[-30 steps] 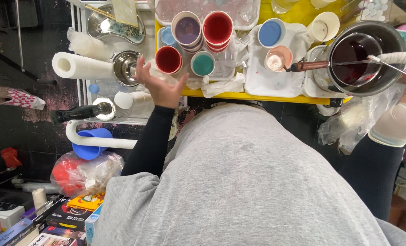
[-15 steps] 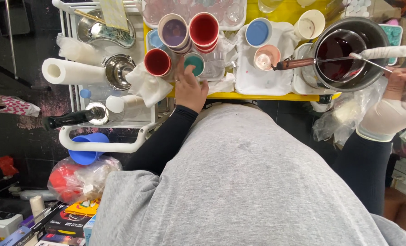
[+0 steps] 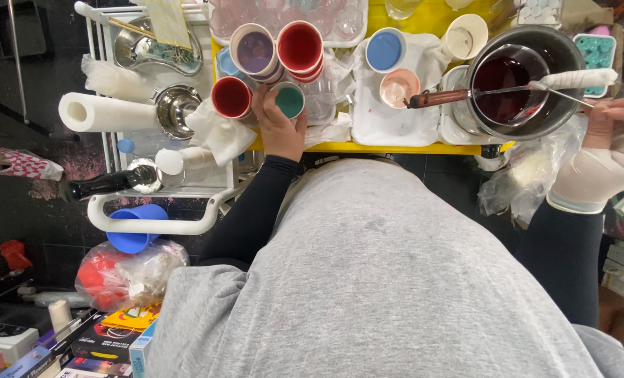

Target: The recorder is adding liquid fragrance or dye to a pot of melted wax and stirring it thoroughly.

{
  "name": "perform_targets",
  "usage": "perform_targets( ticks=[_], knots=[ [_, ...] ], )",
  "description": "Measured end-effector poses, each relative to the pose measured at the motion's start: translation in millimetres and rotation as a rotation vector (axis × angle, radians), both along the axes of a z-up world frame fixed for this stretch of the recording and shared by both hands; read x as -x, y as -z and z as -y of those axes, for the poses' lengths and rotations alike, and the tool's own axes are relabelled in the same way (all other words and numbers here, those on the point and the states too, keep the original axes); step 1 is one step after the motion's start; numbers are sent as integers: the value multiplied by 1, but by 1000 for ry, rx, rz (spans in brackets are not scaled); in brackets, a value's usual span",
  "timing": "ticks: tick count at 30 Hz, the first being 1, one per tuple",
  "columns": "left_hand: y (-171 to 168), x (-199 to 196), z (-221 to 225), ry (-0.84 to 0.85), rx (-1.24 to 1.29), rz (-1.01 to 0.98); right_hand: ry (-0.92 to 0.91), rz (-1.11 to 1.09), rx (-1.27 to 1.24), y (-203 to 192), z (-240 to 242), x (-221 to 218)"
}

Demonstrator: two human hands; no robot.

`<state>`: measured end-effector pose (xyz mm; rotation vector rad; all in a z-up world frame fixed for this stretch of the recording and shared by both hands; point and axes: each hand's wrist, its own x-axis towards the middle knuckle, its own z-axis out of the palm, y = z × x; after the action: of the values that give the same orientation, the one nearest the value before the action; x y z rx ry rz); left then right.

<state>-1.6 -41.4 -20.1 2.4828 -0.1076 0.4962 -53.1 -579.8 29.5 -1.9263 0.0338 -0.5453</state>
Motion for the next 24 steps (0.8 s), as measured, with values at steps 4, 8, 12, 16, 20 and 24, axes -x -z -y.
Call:
perform_targets(
  ticks=[4,8,12,16,20,24],
  knots=[
    [17,2,1,-26,61,70,-7,79,-32,-13,-10,-5],
    [33,14,-5,45,128,279,32,-38,84,10,29,-11],
    [-11,22,12,174,255,395,-52,49,55,-26,7,-13],
    [-63,13,40,281,307,329,-73,42,-110,-84,-37,-22],
    [-83,-5,75,457,567,3,-94,52,-80,-73,-27,-20],
    [-75,-49,109,497,466,9,-98,26,-214,-72,-32,-11]
  ],
)
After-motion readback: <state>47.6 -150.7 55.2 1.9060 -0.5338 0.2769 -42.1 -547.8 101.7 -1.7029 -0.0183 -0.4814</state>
